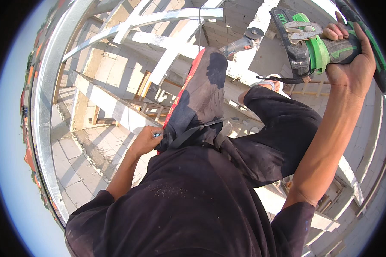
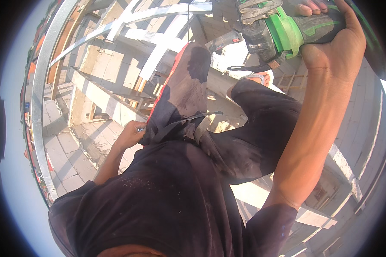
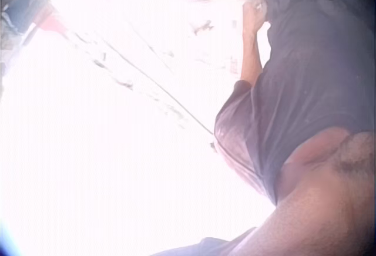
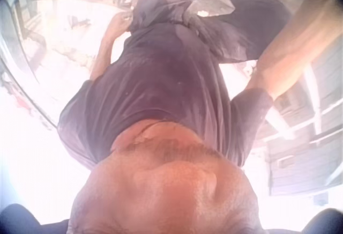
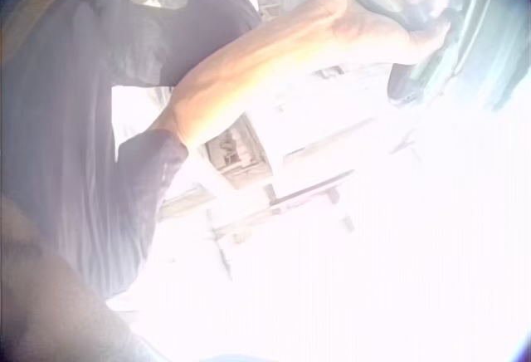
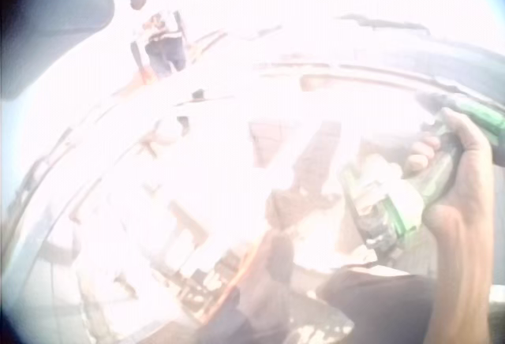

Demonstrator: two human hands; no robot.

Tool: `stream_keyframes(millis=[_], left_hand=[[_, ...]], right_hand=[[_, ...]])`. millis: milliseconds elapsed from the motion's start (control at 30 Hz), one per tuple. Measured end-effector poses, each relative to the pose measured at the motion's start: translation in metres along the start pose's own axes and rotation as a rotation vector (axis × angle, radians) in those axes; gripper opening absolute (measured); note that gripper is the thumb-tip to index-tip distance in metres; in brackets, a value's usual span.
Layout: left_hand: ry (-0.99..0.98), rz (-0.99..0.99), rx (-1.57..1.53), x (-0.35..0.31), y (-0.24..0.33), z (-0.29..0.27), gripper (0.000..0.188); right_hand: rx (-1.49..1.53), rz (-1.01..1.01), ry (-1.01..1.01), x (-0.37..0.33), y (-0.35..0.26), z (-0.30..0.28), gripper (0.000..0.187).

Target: The person uses a cordless drill to fasten screws into a curved metal frame on a rooftop. They position the frame, insert screws, and drive them in while balancing on the structure. Another worker is visible nearby assisting with the frame.

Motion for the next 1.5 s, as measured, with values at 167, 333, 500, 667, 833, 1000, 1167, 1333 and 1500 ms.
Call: stream_keyframes(millis=[167, 333, 500, 667, 833, 1000, 1167, 1333, 1500], left_hand=[[0.348, 0.047, 0.026, 0.015, -0.033, 0.003, 0.033], [0.548, 0.004, 0.117, 0.015, -0.043, 0.005, 0.029], [0.413, -0.11, 0.23, 0.013, -0.034, 0.002, 0.024], [0.24, 0.184, 0.033, 0.024, -0.012, 0.034, 0.021], [0.339, 0.001, -0.366, 0.028, -0.026, 0.039, 0.026], [0.365, -0.31, -0.234, 0.023, -0.043, 0.036, 0.03], [0.368, 0.009, -0.38, 0.043, -0.039, 0.053, 0.033], [0.287, 0.059, -0.278, 0.049, -0.046, 0.054, 0.04], [0.275, -0.103, -0.169, 0.067, -0.053, 0.047, 0.04]], right_hand=[[0.009, 0.048, 0.0, 0.003, -0.007, -0.009, 0.041], [0.038, 0.072, -0.009, 0.007, -0.005, -0.006, 0.046], [0.047, 0.045, -0.06, 0.003, 0.0, 0.003, 0.053], [-0.007, 0.099, -0.074, 0.012, 0.003, 0.009, 0.054], [0.04, 0.11, -0.074, 0.013, 0.007, 0.012, 0.054], [0.08, 0.041, -0.038, 0.003, 0.009, 0.014, 0.055], [0.101, 0.058, -0.095, 0.002, 0.004, 0.025, 0.056], [0.12, 0.064, -0.02, 0.004, 0.009, 0.016, 0.057], [0.15, 0.088, 0.017, 0.008, 0.012, 0.005, 0.055]])
Point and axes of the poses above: each hand's wrist, its own x-axis towards the middle knuckle, its own z-axis out of the palm, y = z × x, the point moved 6 cm from there along x, towards the middle knuckle, and after that the axes turned 4 degrees about -y, right-handed, at the moved point
